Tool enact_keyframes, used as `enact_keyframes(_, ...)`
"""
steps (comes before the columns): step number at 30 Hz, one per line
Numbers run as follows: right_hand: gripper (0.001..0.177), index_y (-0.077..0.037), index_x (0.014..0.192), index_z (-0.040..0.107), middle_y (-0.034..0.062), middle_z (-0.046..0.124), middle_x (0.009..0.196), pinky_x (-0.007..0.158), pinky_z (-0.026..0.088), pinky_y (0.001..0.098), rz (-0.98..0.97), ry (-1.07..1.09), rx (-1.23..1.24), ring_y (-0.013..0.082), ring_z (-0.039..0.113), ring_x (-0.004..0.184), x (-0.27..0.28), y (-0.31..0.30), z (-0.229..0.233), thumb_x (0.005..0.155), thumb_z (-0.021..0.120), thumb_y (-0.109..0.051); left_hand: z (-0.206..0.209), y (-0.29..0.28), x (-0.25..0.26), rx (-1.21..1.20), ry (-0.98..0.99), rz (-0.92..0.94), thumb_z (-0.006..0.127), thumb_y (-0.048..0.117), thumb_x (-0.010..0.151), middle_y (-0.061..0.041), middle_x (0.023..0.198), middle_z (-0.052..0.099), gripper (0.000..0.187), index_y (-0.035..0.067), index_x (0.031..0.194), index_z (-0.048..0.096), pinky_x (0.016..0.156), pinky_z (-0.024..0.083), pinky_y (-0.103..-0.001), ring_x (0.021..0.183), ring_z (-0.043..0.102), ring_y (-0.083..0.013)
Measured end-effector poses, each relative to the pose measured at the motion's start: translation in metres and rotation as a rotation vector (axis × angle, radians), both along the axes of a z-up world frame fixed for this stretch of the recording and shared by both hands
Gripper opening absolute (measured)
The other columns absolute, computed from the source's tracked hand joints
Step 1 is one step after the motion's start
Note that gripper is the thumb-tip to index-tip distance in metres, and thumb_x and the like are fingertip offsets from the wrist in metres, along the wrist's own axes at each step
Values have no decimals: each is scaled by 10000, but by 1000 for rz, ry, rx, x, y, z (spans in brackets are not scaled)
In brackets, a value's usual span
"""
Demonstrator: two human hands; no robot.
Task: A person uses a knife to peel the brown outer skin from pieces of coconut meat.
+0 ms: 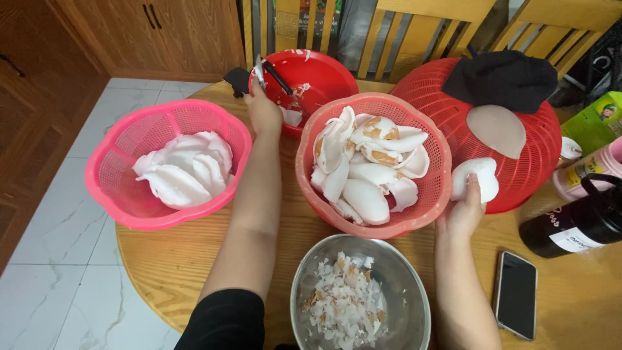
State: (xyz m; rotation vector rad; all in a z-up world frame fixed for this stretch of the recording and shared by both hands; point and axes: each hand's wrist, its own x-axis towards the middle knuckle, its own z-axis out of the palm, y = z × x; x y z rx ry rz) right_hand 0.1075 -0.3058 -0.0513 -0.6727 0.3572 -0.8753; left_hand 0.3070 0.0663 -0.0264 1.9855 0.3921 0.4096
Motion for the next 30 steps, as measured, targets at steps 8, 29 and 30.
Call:
enact_keyframes(8, 343, -77, 1201, 595, 118, 719, 969, 812, 662, 415, -5, 5, -9, 230, 747, 838, 7, -7, -9, 921, 786, -131, -47, 12, 73, 0, -85, 30, 693, -17, 930, -290, 1455, 365, 857, 189, 1617, 224, 1102, 471, -540, 1348, 525, -436)
enact_keyframes(29, 559, -30, 1328, 600, 95, 720, 1193, 934, 607, 332, 12, 106, -99, 202, 706, 1070, -10, 13, 16, 818, 723, -224, 2, 13, 66, -295, -151, 18, 448, -203, 807, -136, 1433, 493, 933, 275, 1581, 245, 1018, 556, -434, 1319, 564, -323)
enact_keyframes(30, 540, -29, 1318, 605, 88, 721, 1181, 932, 603, 322, 7, 108, -111, 191, 705, 1062, -11, 13, 16, 826, 714, -223, 1, 11, 62, -307, -127, 10, 458, -217, 779, -138, 1437, 482, 972, 283, 1584, 242, 1049, 532, -446, 1337, 540, -327)
